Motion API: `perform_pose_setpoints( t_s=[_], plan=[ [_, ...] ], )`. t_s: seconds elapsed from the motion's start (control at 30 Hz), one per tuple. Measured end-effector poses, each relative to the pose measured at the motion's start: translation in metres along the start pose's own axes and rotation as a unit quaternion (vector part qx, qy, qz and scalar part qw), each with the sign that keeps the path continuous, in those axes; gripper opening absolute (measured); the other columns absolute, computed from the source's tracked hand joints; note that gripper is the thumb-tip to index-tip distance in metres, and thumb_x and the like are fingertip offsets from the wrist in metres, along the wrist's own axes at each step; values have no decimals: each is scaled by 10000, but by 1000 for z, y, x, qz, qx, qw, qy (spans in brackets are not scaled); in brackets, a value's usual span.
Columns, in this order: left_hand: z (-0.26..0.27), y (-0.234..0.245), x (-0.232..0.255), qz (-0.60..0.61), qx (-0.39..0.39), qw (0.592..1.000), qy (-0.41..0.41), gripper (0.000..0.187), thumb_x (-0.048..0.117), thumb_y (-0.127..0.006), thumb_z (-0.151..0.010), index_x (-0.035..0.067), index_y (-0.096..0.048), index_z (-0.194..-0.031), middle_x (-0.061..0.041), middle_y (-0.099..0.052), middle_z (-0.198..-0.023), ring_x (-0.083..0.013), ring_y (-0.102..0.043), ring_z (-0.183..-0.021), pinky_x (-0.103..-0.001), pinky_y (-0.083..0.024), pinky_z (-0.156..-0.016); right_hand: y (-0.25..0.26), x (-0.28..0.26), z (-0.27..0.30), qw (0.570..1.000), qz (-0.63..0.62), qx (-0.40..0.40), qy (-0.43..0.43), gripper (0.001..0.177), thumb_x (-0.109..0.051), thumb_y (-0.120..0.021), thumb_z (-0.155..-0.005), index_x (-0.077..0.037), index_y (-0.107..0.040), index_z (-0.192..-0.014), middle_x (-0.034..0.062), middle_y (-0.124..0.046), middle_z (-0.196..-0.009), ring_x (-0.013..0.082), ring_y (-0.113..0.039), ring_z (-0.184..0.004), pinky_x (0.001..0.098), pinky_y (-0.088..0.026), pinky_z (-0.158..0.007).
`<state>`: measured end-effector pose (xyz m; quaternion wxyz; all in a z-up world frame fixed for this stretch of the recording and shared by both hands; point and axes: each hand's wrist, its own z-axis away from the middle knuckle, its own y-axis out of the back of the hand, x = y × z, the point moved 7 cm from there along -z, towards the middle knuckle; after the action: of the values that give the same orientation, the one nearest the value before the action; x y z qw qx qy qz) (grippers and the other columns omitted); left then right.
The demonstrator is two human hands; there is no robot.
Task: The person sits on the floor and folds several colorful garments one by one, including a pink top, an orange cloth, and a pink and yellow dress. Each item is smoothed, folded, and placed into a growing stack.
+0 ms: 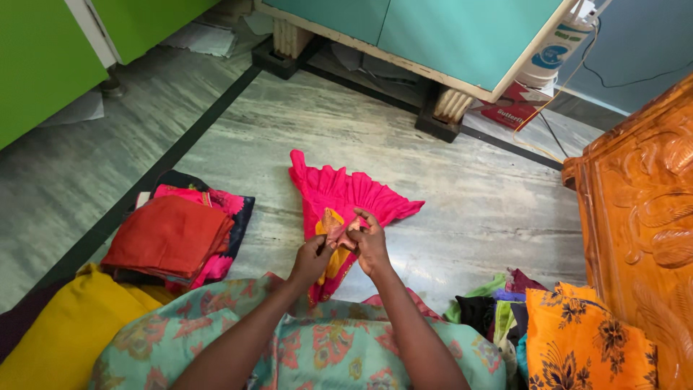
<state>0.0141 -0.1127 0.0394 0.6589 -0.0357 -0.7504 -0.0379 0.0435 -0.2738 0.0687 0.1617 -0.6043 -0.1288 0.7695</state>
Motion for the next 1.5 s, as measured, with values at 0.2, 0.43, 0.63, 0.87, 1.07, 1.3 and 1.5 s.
perform_pose_setpoints(
  t_s=[0.2, 0.43, 0.63, 0.87, 1.07, 1.3, 1.5],
  plan=[
    [10, -6, 17, -66, -19, 997, -26, 351, 199, -801, -836, 27, -636, -1094, -31, -651, -916, -114, -613, -823, -299, -514, -719, 2, 6, -1, 998, -51, -14, -16, 624, 149, -578, -856, -60, -470, -1434, 120, -640, -892, 210, -639, -699, 367, -565, -631],
    [6, 5, 2, -149, 48, 986, -57, 272, 140, -780, -870, 3, -622, -1044, -146, -601, -903, -252, -622, -802, -368, -505, -722, -8, -1, 9, 993, -80, -22, -86, 549, 109, -519, -860, -57, -477, -1381, 176, -668, -1054, 329, -729, -926, 453, -650, -803],
    [3, 8, -1, -158, 40, 985, -50, 251, 92, -741, -852, -3, -633, -1059, -150, -615, -936, -272, -642, -827, -382, -511, -734, -11, -9, 5, 977, 181, -108, 18, 591, 169, -570, -824, -55, -591, -1371, 158, -664, -1142, 265, -711, -1038, 399, -624, -854],
    [4, 6, 15, -167, 15, 980, -103, 354, 22, -701, -828, 6, -663, -1179, -165, -647, -1043, -316, -663, -1009, -405, -528, -865, -30, -36, 27, 794, 547, -98, 247, 625, 31, -766, -762, -239, -691, -1321, 101, -568, -1134, 273, -633, -1095, 389, -569, -950],
    [7, 2, 22, -174, -32, 978, -107, 394, -57, -617, -835, 47, -684, -1209, -145, -632, -1015, -297, -675, -960, -387, -541, -836, -47, -56, 42, 667, 661, -138, 314, 490, -120, -893, -659, -235, -776, -1121, 117, -551, -1402, 381, -415, -1363, 517, -373, -1109],
    [9, 6, 36, -183, -21, 971, -150, 369, -31, -647, -870, 47, -622, -1229, -151, -649, -1072, -304, -687, -1003, -399, -549, -864, -48, -51, 39, 675, 599, -180, 391, 339, -185, -867, -752, -162, -756, -1072, 46, -705, -1232, 301, -612, -1240, 490, -379, -1192],
    [9, 14, 67, -197, 36, 973, -117, 683, 102, -809, -768, 27, -447, -1342, -217, -624, -1168, -369, -654, -1083, -425, -533, -905, -61, -81, 56, 647, 566, -76, 505, 178, -138, -832, -782, -124, -745, -937, 26, -752, -1043, 335, -589, -1236, 500, -411, -1045]
  ],
)
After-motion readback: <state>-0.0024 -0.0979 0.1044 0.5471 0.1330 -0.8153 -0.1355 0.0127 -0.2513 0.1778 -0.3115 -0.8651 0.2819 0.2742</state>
